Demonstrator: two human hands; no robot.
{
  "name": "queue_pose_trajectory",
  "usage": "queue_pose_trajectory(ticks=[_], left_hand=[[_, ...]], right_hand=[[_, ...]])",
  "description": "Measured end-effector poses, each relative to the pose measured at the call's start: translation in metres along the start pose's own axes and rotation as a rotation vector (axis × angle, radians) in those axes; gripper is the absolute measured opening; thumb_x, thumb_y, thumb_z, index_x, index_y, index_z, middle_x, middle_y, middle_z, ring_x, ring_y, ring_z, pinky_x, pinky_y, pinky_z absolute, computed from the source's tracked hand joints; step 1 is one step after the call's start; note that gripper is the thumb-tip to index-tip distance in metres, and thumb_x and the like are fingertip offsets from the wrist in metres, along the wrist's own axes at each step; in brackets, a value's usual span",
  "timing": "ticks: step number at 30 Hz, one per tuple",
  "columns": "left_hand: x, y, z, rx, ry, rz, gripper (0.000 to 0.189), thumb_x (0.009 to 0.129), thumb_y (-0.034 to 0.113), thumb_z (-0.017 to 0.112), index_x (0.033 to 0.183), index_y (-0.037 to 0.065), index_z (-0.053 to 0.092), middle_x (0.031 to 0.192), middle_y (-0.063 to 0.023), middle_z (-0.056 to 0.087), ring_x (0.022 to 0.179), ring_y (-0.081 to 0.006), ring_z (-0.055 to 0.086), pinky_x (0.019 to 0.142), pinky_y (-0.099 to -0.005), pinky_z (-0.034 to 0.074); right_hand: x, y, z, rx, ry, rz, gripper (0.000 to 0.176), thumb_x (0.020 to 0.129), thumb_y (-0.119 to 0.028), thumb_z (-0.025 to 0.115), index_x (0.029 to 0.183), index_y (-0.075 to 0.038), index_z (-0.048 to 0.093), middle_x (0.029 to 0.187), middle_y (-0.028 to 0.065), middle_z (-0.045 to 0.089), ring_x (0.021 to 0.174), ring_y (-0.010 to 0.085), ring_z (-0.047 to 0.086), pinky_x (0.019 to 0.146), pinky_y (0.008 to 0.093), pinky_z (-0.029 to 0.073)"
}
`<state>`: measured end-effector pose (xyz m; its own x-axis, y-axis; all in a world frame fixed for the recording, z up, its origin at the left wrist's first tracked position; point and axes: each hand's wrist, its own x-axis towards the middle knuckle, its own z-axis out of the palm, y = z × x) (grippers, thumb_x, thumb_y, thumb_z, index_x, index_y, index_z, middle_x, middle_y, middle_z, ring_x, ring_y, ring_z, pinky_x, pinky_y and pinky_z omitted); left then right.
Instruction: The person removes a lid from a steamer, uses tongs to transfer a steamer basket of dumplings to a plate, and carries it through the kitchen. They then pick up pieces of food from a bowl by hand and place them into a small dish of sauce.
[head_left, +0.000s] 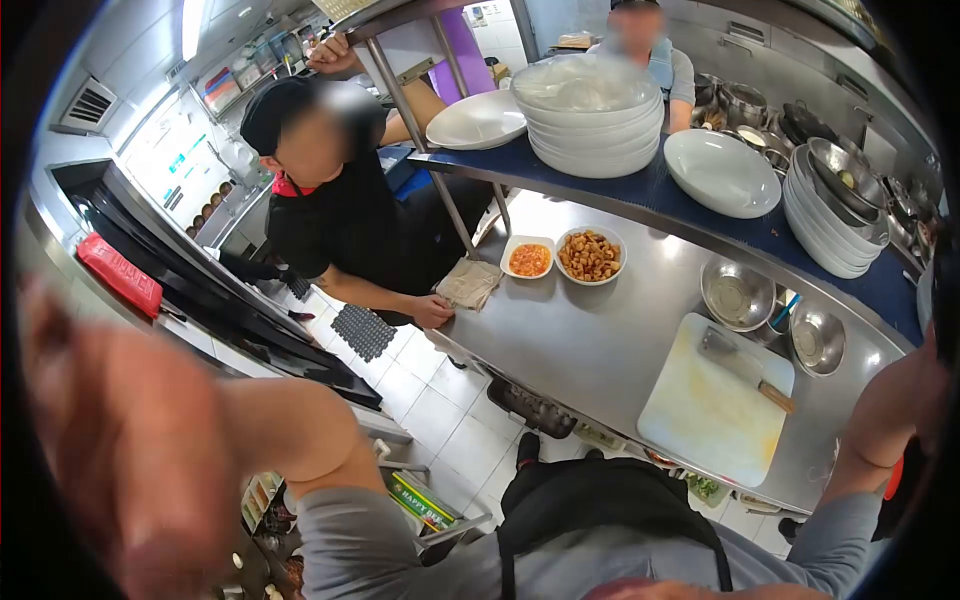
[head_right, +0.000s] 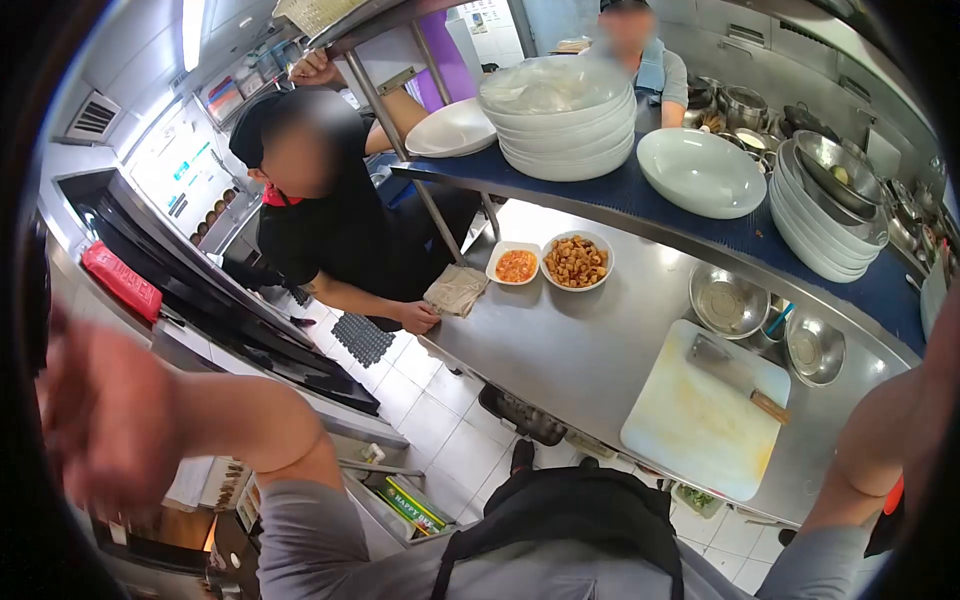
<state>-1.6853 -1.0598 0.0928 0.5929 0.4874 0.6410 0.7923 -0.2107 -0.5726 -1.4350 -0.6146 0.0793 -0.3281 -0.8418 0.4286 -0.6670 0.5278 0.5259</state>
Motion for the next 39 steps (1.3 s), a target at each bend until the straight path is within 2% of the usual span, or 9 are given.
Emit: queue_pose_trajectory(ticks=[2, 4, 8, 16, 21, 25, 33, 39], left_hand=[[0.020, 0.013, -0.026, 0.074, -0.225, 0.119, 0.032, 0.097, 0.030, 0.050, 0.114, 0.005, 0.057, 0.109, -0.0173, 0.061, 0.102, -0.0314, 0.060, 0.091, -0.0509, 0.049], [0.027, 0.028, -0.029, 0.139, -0.360, 0.138, 0.032, 0.097, 0.030, 0.050, 0.114, 0.004, 0.058, 0.109, -0.0173, 0.061, 0.103, -0.0315, 0.060, 0.091, -0.0506, 0.049], [0.031, 0.049, -0.027, 0.234, -0.494, 0.123, 0.033, 0.097, 0.030, 0.051, 0.115, 0.004, 0.058, 0.109, -0.0173, 0.061, 0.103, -0.0317, 0.060, 0.092, -0.0502, 0.048], [0.021, 0.052, -0.020, 0.383, -0.592, -0.038, 0.035, 0.096, 0.030, 0.051, 0.115, 0.002, 0.059, 0.110, -0.0174, 0.062, 0.104, -0.0321, 0.059, 0.092, -0.0494, 0.047], [0.002, 0.040, -0.011, 0.560, -0.598, -0.282, 0.036, 0.095, 0.030, 0.051, 0.115, 0.001, 0.060, 0.110, -0.0174, 0.062, 0.105, -0.0324, 0.059, 0.093, -0.0488, 0.047], [-0.026, 0.050, 0.004, 0.641, -0.607, -0.451, 0.037, 0.095, 0.030, 0.051, 0.115, 0.001, 0.060, 0.110, -0.0175, 0.062, 0.105, -0.0326, 0.059, 0.093, -0.0484, 0.047], [-0.054, 0.016, 0.032, 0.691, -0.647, -0.573, 0.038, 0.094, 0.030, 0.051, 0.115, -0.001, 0.061, 0.111, -0.0175, 0.062, 0.106, -0.0330, 0.058, 0.094, -0.0476, 0.046], [-0.066, 0.007, 0.048, 0.695, -0.653, -0.563, 0.040, 0.093, 0.030, 0.052, 0.115, -0.002, 0.062, 0.111, -0.0176, 0.063, 0.107, -0.0333, 0.058, 0.094, -0.0469, 0.045]], right_hand=[[0.017, -0.005, 0.005, -0.025, -0.041, -0.066, 0.041, 0.089, -0.025, 0.070, 0.120, -0.003, 0.053, 0.109, 0.0150, 0.061, 0.092, 0.0246, 0.061, 0.076, 0.0409, 0.054], [0.024, -0.010, 0.017, -0.035, -0.052, -0.086, 0.041, 0.088, -0.025, 0.070, 0.119, -0.003, 0.053, 0.109, 0.0149, 0.061, 0.091, 0.0249, 0.061, 0.076, 0.0412, 0.053], [0.021, -0.015, 0.031, -0.034, -0.036, -0.091, 0.041, 0.088, -0.025, 0.070, 0.118, -0.004, 0.054, 0.108, 0.0148, 0.060, 0.091, 0.0255, 0.060, 0.076, 0.0418, 0.053], [0.018, -0.008, 0.039, -0.077, -0.029, -0.075, 0.040, 0.086, -0.025, 0.071, 0.117, -0.004, 0.056, 0.106, 0.0146, 0.060, 0.089, 0.0267, 0.060, 0.077, 0.0430, 0.052], [0.022, -0.012, 0.023, -0.148, -0.124, -0.018, 0.039, 0.085, -0.025, 0.071, 0.116, -0.005, 0.057, 0.105, 0.0145, 0.060, 0.088, 0.0275, 0.060, 0.077, 0.0438, 0.052], [0.016, -0.039, 0.028, -0.194, -0.153, 0.009, 0.038, 0.085, -0.025, 0.071, 0.115, -0.005, 0.058, 0.104, 0.0144, 0.060, 0.088, 0.0282, 0.059, 0.077, 0.0444, 0.051], [0.015, -0.021, 0.050, -0.180, -0.170, 0.058, 0.037, 0.083, -0.025, 0.072, 0.113, -0.006, 0.060, 0.101, 0.0142, 0.060, 0.086, 0.0294, 0.059, 0.078, 0.0456, 0.050], [0.012, -0.017, 0.059, -0.133, -0.130, 0.055, 0.037, 0.082, -0.025, 0.072, 0.112, -0.006, 0.061, 0.100, 0.0141, 0.059, 0.085, 0.0303, 0.059, 0.078, 0.0465, 0.050]])
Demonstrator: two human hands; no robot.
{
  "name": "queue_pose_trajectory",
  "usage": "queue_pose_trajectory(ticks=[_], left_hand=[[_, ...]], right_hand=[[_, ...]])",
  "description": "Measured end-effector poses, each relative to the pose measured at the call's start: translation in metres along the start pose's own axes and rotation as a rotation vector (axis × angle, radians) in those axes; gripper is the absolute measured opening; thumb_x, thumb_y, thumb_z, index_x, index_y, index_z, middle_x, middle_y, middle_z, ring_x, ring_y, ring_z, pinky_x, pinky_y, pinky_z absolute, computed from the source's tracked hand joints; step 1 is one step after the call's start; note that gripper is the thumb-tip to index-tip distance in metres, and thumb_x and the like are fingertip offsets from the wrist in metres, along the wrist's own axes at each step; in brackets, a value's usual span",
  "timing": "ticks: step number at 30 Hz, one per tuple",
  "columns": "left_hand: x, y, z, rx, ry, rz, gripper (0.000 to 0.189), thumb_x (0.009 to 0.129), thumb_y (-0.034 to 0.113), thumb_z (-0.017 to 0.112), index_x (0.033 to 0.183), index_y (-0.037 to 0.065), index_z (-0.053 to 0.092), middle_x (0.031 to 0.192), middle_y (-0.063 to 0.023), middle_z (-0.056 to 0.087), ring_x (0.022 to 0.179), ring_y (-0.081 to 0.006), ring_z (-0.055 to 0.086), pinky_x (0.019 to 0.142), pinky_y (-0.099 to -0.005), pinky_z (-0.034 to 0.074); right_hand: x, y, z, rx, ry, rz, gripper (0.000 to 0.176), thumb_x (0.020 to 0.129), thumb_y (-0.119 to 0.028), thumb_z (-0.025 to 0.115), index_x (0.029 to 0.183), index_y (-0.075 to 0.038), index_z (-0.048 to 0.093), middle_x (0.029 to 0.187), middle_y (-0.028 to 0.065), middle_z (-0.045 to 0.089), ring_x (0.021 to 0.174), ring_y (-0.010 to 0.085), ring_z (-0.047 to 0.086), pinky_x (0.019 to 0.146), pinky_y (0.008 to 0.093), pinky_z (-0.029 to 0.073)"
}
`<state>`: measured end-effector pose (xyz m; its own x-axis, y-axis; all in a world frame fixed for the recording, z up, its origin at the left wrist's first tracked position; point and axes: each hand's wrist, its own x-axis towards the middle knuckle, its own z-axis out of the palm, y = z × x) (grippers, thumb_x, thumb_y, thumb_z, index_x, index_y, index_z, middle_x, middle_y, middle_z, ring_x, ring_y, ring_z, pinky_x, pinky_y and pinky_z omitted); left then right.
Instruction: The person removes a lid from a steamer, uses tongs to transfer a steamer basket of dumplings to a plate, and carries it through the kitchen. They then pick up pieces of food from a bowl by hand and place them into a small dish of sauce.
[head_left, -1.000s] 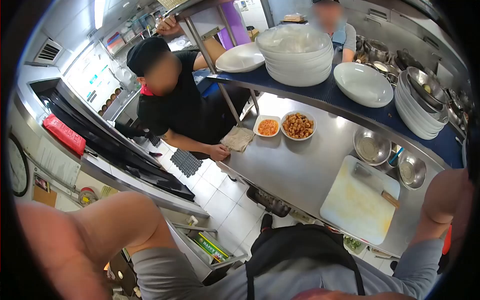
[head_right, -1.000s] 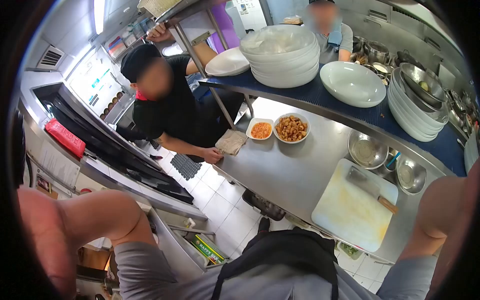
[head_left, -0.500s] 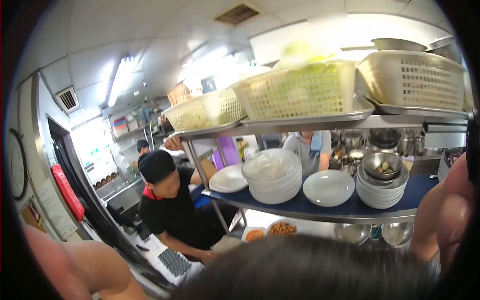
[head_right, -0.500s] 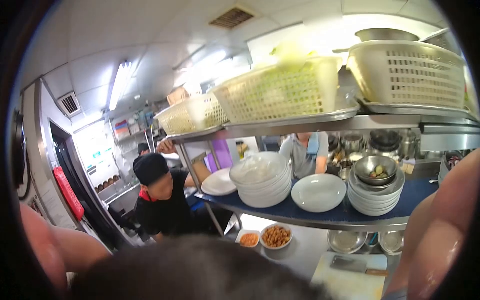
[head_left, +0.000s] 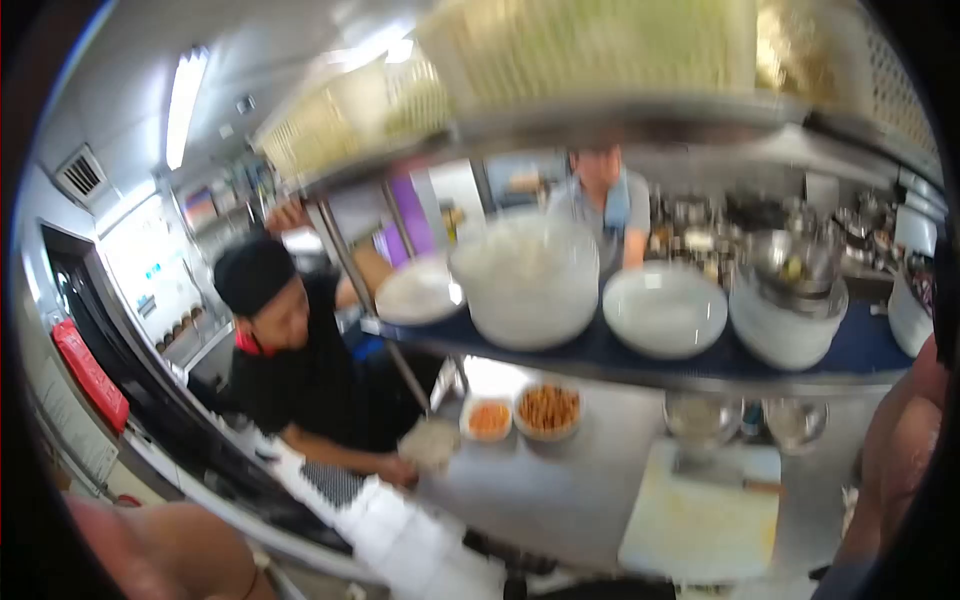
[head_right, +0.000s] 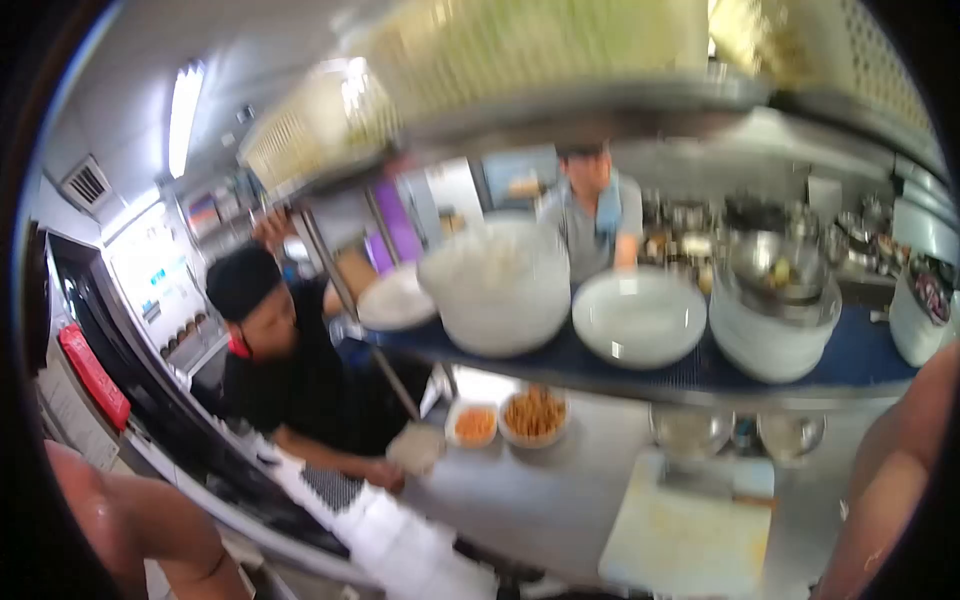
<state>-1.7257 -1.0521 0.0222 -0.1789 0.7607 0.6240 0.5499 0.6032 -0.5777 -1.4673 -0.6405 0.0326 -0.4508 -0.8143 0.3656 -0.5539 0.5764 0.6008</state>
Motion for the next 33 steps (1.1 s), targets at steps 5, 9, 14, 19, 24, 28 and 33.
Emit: queue_pose_trajectory(ticks=[5, 9, 14, 19, 24, 28, 33], left_hand=[[0.000, 0.010, 0.005, -0.001, 0.209, 0.048, 0.041, 0.092, 0.030, 0.052, 0.115, -0.003, 0.062, 0.112, -0.0176, 0.063, 0.107, -0.0336, 0.057, 0.094, -0.0464, 0.045], [0.010, 0.074, 0.050, -0.324, 0.525, -0.106, 0.042, 0.092, 0.030, 0.052, 0.115, -0.003, 0.063, 0.112, -0.0177, 0.063, 0.108, -0.0338, 0.057, 0.095, -0.0460, 0.044], [-0.077, 0.241, 0.290, -1.058, -0.085, -0.669, 0.031, 0.087, 0.017, 0.071, 0.112, 0.001, 0.064, 0.110, -0.0178, 0.064, 0.104, -0.0310, 0.059, 0.091, -0.0399, 0.046], [-0.206, 0.341, 0.430, -0.745, -0.512, -0.833, 0.039, 0.088, 0.033, 0.068, 0.115, 0.006, 0.062, 0.120, -0.0182, 0.059, 0.117, -0.0374, 0.050, 0.101, -0.0528, 0.038], [-0.198, 0.358, 0.444, -0.419, -0.638, -0.936, 0.044, 0.089, 0.039, 0.063, 0.121, 0.009, 0.057, 0.130, -0.0169, 0.052, 0.128, -0.0382, 0.042, 0.106, -0.0589, 0.032], [-0.191, 0.355, 0.438, -0.424, -0.733, -1.010, 0.044, 0.091, 0.038, 0.061, 0.125, 0.012, 0.055, 0.137, -0.0160, 0.048, 0.133, -0.0366, 0.037, 0.110, -0.0627, 0.027], [-0.191, 0.354, 0.447, -0.423, -0.830, -1.048, 0.046, 0.092, 0.038, 0.059, 0.130, 0.014, 0.051, 0.141, -0.0150, 0.043, 0.139, -0.0361, 0.032, 0.110, -0.0677, 0.023]], right_hand=[[-0.001, -0.010, 0.005, -0.026, 0.169, 0.022, 0.036, 0.081, -0.025, 0.073, 0.111, -0.007, 0.063, 0.099, 0.0140, 0.059, 0.084, 0.0311, 0.058, 0.078, 0.0472, 0.049], [-0.031, -0.047, 0.052, 0.144, 0.410, 0.415, 0.036, 0.081, -0.025, 0.073, 0.110, -0.007, 0.064, 0.098, 0.0139, 0.059, 0.084, 0.0317, 0.058, 0.079, 0.0478, 0.049], [-0.071, -0.136, 0.233, 0.871, 0.001, 1.348, 0.035, 0.084, -0.017, 0.075, 0.115, -0.004, 0.064, 0.099, 0.0130, 0.066, 0.082, 0.0245, 0.065, 0.070, 0.0341, 0.054], [-0.089, -0.218, 0.341, 1.170, -0.203, 1.508, 0.036, 0.089, -0.023, 0.069, 0.120, -0.005, 0.064, 0.108, 0.0131, 0.068, 0.090, 0.0256, 0.067, 0.079, 0.0372, 0.055], [-0.072, -0.183, 0.391, 1.102, -0.346, 1.475, 0.036, 0.091, -0.025, 0.066, 0.120, -0.005, 0.065, 0.111, 0.0139, 0.068, 0.094, 0.0275, 0.066, 0.086, 0.0393, 0.053], [-0.080, -0.135, 0.439, 0.932, -0.472, 1.553, 0.033, 0.090, -0.023, 0.066, 0.118, -0.005, 0.066, 0.109, 0.0131, 0.070, 0.093, 0.0277, 0.066, 0.086, 0.0386, 0.053], [-0.113, -0.091, 0.519, 0.802, -0.261, 1.650, 0.028, 0.090, -0.023, 0.066, 0.110, -0.004, 0.068, 0.100, 0.0125, 0.071, 0.089, 0.0260, 0.067, 0.082, 0.0375, 0.053]])
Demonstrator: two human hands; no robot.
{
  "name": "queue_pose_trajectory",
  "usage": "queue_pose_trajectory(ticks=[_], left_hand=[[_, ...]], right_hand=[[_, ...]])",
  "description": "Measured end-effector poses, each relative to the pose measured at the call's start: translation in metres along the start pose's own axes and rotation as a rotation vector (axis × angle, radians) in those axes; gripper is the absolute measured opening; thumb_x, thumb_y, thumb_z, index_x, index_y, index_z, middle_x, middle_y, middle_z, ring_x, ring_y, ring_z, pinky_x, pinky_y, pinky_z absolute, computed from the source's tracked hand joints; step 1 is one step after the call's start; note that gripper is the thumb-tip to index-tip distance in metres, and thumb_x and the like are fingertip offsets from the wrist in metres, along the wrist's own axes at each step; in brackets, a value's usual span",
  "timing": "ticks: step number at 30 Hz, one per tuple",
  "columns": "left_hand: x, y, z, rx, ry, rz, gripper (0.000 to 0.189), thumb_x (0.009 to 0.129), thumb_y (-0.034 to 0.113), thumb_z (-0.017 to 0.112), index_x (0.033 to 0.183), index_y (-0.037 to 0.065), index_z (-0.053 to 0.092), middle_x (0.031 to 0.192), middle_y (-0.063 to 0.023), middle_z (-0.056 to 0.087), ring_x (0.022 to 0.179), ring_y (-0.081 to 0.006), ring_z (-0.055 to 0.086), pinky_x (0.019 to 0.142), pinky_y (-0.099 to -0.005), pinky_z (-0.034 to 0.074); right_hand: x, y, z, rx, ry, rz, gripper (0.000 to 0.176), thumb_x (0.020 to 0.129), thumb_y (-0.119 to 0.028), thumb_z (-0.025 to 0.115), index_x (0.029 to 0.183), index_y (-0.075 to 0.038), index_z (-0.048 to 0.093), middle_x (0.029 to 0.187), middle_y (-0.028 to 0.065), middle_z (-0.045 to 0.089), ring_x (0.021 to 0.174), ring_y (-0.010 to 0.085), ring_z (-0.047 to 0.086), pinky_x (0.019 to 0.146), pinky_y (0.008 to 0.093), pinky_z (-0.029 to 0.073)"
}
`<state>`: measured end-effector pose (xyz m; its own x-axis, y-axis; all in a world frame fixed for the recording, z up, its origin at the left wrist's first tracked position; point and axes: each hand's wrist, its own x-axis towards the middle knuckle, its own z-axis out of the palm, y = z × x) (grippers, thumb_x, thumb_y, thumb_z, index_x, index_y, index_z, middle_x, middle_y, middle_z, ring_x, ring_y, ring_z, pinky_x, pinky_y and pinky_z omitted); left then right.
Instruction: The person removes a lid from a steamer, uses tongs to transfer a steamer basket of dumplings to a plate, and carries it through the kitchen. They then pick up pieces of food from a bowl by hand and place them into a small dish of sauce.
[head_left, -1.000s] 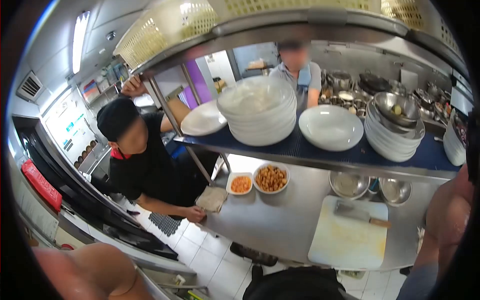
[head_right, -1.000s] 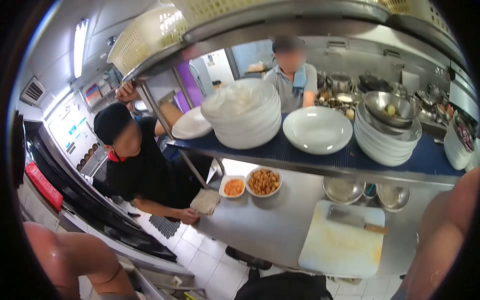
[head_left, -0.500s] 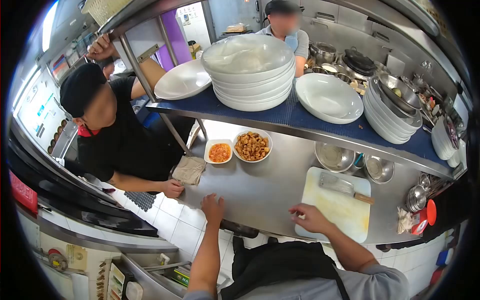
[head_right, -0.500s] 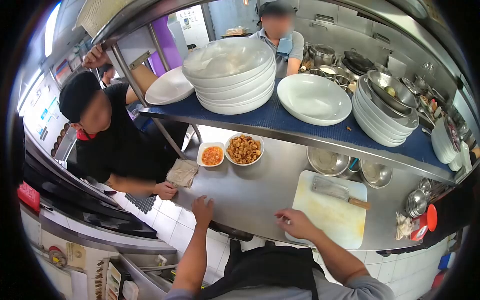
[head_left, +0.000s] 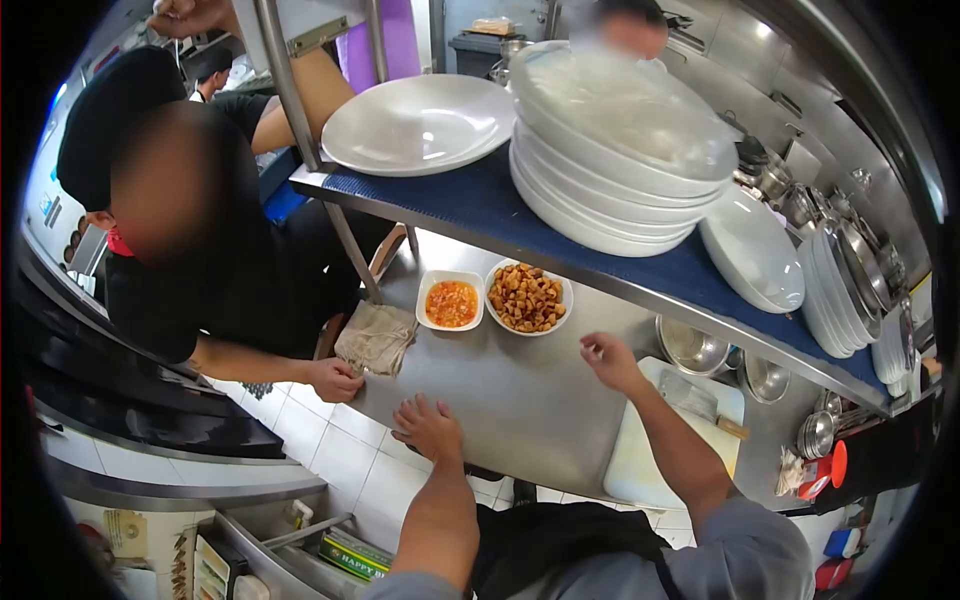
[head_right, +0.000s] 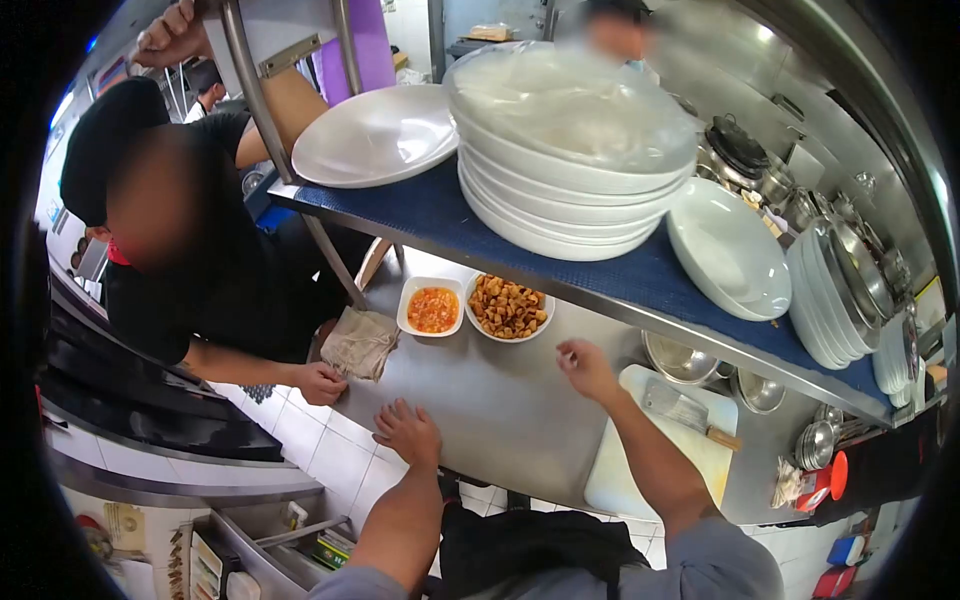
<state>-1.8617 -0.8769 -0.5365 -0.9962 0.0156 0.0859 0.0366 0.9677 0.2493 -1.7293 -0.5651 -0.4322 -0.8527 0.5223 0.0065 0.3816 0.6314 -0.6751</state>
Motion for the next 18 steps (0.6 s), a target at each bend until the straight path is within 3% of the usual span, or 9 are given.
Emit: queue_pose_trajectory(ticks=[7, 14, 18], left_hand=[[0.004, 0.000, 0.005, -0.008, -0.027, 0.007, 0.047, 0.093, 0.038, 0.058, 0.132, 0.014, 0.048, 0.142, -0.0149, 0.041, 0.141, -0.0367, 0.029, 0.109, -0.0690, 0.024], [0.006, -0.001, 0.004, -0.044, -0.061, -0.008, 0.048, 0.093, 0.039, 0.057, 0.133, 0.014, 0.049, 0.143, -0.0151, 0.039, 0.142, -0.0368, 0.027, 0.110, -0.0687, 0.022], [0.004, -0.003, 0.007, -0.023, -0.030, 0.001, 0.048, 0.093, 0.040, 0.056, 0.134, 0.015, 0.050, 0.143, -0.0143, 0.040, 0.142, -0.0368, 0.028, 0.110, -0.0682, 0.023]], right_hand=[[0.098, 0.008, 0.034, -0.207, 0.103, -0.194, 0.017, 0.086, -0.014, 0.063, 0.095, -0.002, 0.070, 0.092, 0.0177, 0.070, 0.090, 0.0348, 0.065, 0.081, 0.0438, 0.052], [0.135, -0.010, 0.047, -0.297, -0.020, -0.076, 0.016, 0.085, -0.013, 0.060, 0.092, -0.005, 0.070, 0.093, 0.0193, 0.069, 0.092, 0.0377, 0.064, 0.081, 0.0467, 0.051], [0.142, -0.014, 0.048, -0.311, 0.022, -0.143, 0.016, 0.087, -0.015, 0.058, 0.096, -0.006, 0.069, 0.095, 0.0183, 0.069, 0.091, 0.0375, 0.065, 0.080, 0.0459, 0.051]])
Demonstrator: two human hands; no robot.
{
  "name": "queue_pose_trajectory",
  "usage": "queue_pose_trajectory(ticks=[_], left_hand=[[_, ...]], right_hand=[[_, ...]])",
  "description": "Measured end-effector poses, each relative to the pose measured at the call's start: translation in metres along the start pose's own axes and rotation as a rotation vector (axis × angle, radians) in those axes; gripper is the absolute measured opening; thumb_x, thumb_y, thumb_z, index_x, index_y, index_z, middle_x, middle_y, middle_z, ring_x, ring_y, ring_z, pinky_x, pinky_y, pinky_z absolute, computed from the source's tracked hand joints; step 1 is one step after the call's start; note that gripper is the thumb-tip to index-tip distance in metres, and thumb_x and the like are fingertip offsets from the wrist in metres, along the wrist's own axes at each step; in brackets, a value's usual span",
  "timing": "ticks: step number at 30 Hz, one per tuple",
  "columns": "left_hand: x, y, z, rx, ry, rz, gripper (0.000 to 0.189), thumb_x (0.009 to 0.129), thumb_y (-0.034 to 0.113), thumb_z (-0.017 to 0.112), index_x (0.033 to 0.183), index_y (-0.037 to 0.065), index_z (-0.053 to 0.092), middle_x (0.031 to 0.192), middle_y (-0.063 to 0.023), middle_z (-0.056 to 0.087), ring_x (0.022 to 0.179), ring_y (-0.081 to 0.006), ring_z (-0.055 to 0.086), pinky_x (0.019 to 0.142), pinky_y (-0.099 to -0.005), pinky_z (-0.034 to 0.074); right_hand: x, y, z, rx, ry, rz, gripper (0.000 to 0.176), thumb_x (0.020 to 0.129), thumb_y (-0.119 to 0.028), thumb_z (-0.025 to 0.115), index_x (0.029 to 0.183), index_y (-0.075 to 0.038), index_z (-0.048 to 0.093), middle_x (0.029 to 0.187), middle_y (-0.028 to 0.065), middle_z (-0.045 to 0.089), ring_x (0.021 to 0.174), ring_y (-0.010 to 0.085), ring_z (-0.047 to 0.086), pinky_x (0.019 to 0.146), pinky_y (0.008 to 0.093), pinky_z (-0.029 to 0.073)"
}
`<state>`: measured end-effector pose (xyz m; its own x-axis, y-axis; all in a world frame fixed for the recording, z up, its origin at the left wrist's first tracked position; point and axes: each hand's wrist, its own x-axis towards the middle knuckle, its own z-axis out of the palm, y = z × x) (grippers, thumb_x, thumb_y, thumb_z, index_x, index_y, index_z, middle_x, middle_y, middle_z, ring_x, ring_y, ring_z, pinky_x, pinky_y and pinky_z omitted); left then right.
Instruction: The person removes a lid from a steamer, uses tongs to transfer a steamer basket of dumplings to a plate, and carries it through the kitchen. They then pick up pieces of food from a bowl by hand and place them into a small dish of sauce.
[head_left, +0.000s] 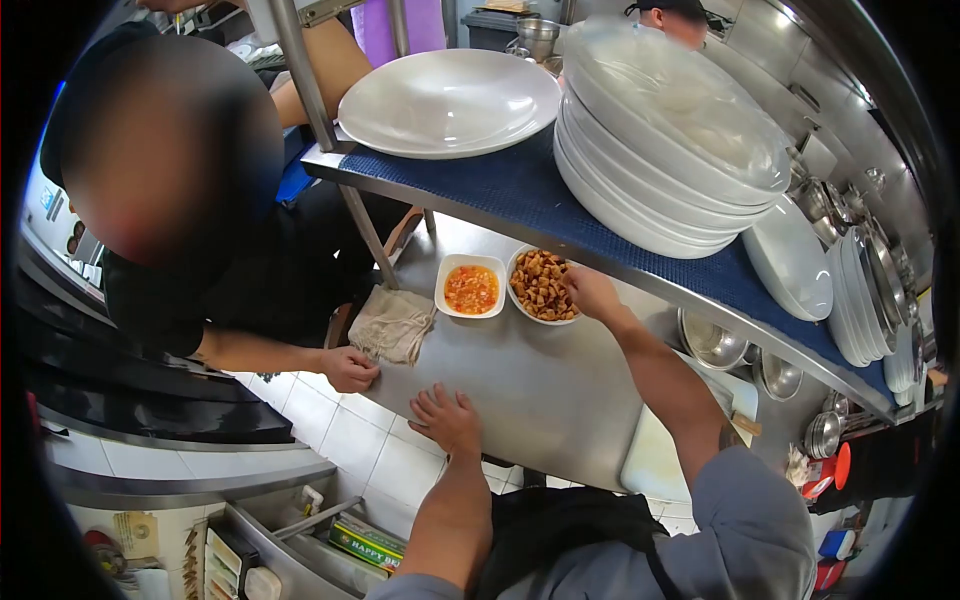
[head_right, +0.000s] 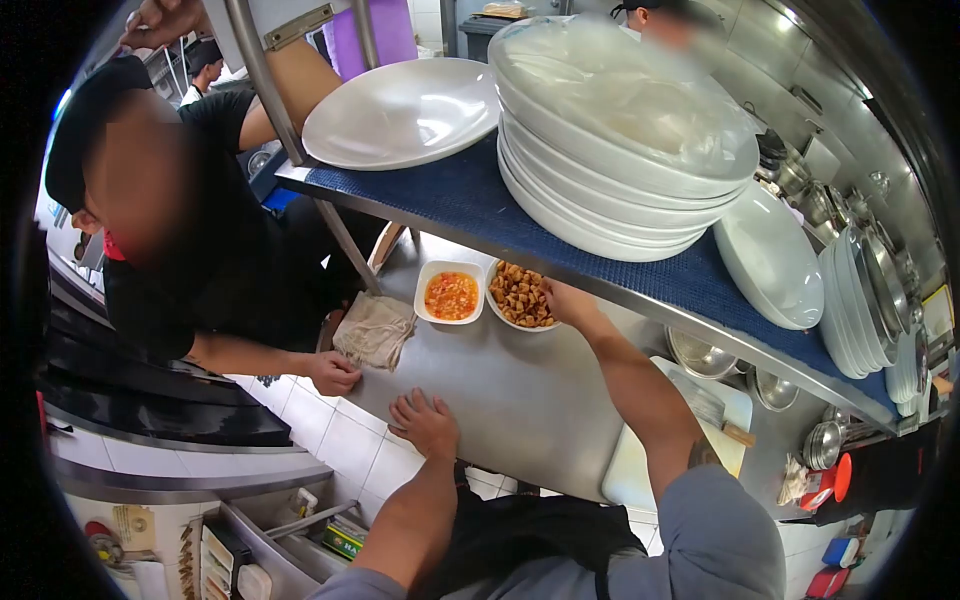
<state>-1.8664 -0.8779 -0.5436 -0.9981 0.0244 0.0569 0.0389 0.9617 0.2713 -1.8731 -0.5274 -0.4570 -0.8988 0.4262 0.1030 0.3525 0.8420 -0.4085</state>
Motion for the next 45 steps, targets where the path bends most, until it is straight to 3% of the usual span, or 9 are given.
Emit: queue_pose_trajectory(ticks=[14, 18, 20, 21, 22, 26, 27, 33, 45], left_hand=[[0.000, 0.005, -0.005, -0.043, 0.009, -0.001, 0.045, 0.092, 0.039, 0.059, 0.129, 0.013, 0.055, 0.141, -0.0164, 0.043, 0.139, -0.0388, 0.031, 0.109, -0.0686, 0.024], [-0.003, 0.010, -0.014, -0.040, 0.029, 0.009, 0.047, 0.092, 0.036, 0.060, 0.131, 0.012, 0.052, 0.141, -0.0163, 0.043, 0.139, -0.0386, 0.031, 0.109, -0.0674, 0.025], [-0.003, 0.008, -0.012, -0.018, 0.051, 0.018, 0.047, 0.091, 0.035, 0.060, 0.132, 0.012, 0.050, 0.140, -0.0163, 0.044, 0.139, -0.0386, 0.031, 0.108, -0.0667, 0.026], [-0.004, 0.006, -0.009, 0.000, 0.069, 0.030, 0.048, 0.091, 0.034, 0.060, 0.132, 0.011, 0.050, 0.139, -0.0163, 0.044, 0.139, -0.0386, 0.031, 0.108, -0.0663, 0.027], [-0.005, 0.005, -0.004, 0.015, 0.083, 0.050, 0.048, 0.091, 0.034, 0.060, 0.132, 0.010, 0.049, 0.139, -0.0164, 0.044, 0.139, -0.0386, 0.031, 0.107, -0.0659, 0.027], [-0.006, -0.002, 0.005, 0.025, 0.135, 0.102, 0.047, 0.092, 0.031, 0.058, 0.132, 0.008, 0.049, 0.136, -0.0170, 0.047, 0.136, -0.0381, 0.036, 0.103, -0.0651, 0.033], [-0.008, -0.003, 0.001, 0.050, 0.160, 0.124, 0.047, 0.092, 0.029, 0.058, 0.132, 0.008, 0.049, 0.133, -0.0179, 0.050, 0.133, -0.0382, 0.041, 0.102, -0.0634, 0.036], [-0.020, 0.038, -0.002, 0.162, 0.372, 0.534, 0.040, 0.097, 0.031, 0.053, 0.128, 0.006, 0.055, 0.124, -0.0153, 0.060, 0.115, -0.0327, 0.056, 0.096, -0.0494, 0.047], [-0.065, 0.105, -0.048, -0.226, 0.324, 0.960, 0.039, 0.100, 0.033, 0.050, 0.126, 0.005, 0.059, 0.121, -0.0134, 0.065, 0.105, -0.0294, 0.063, 0.093, -0.0417, 0.052]], right_hand=[[0.043, -0.076, 0.008, -0.124, -0.273, 0.138, 0.028, 0.090, -0.010, 0.049, 0.112, -0.013, 0.065, 0.109, 0.0158, 0.068, 0.104, 0.0387, 0.064, 0.090, 0.0467, 0.050], [0.074, -0.024, 0.104, -0.078, 0.200, -0.137, 0.042, 0.098, -0.020, 0.042, 0.135, -0.004, 0.055, 0.141, 0.0236, 0.052, 0.131, 0.0377, 0.048, 0.113, 0.0418, 0.034], [0.041, -0.081, 0.019, 0.448, 0.108, 0.160, 0.044, 0.101, -0.024, 0.042, 0.136, -0.002, 0.055, 0.146, 0.0225, 0.048, 0.136, 0.0374, 0.043, 0.115, 0.0410, 0.030], [0.068, -0.030, 0.106, 0.026, 0.255, -0.057, 0.040, 0.102, -0.032, 0.042, 0.119, -0.006, 0.066, 0.125, 0.0157, 0.065, 0.115, 0.0318, 0.059, 0.109, 0.0397, 0.039], [0.043, -0.075, 0.036, 0.494, 0.223, 0.130, 0.043, 0.095, -0.023, 0.047, 0.129, 0.000, 0.060, 0.138, 0.0254, 0.054, 0.133, 0.0391, 0.046, 0.115, 0.0415, 0.030], [0.025, -0.084, 0.016, 0.383, 0.322, 0.085, 0.042, 0.094, -0.020, 0.046, 0.127, 0.002, 0.060, 0.134, 0.0261, 0.057, 0.128, 0.0392, 0.051, 0.112, 0.0462, 0.031], [0.012, -0.093, -0.020, 0.426, 0.064, 0.097, 0.041, 0.093, -0.019, 0.046, 0.125, 0.002, 0.061, 0.134, 0.0258, 0.057, 0.128, 0.0385, 0.050, 0.112, 0.0453, 0.031], [0.069, -0.029, 0.128, 0.132, 0.721, -0.047, 0.010, 0.069, -0.014, 0.065, 0.073, -0.008, 0.073, 0.081, 0.0119, 0.071, 0.075, 0.0326, 0.068, 0.070, 0.0474, 0.053], [-0.055, -0.058, 0.034, 0.079, 0.034, 0.114, 0.020, 0.079, -0.016, 0.061, 0.094, -0.007, 0.071, 0.091, 0.0166, 0.071, 0.092, 0.0349, 0.069, 0.079, 0.0472, 0.055]])
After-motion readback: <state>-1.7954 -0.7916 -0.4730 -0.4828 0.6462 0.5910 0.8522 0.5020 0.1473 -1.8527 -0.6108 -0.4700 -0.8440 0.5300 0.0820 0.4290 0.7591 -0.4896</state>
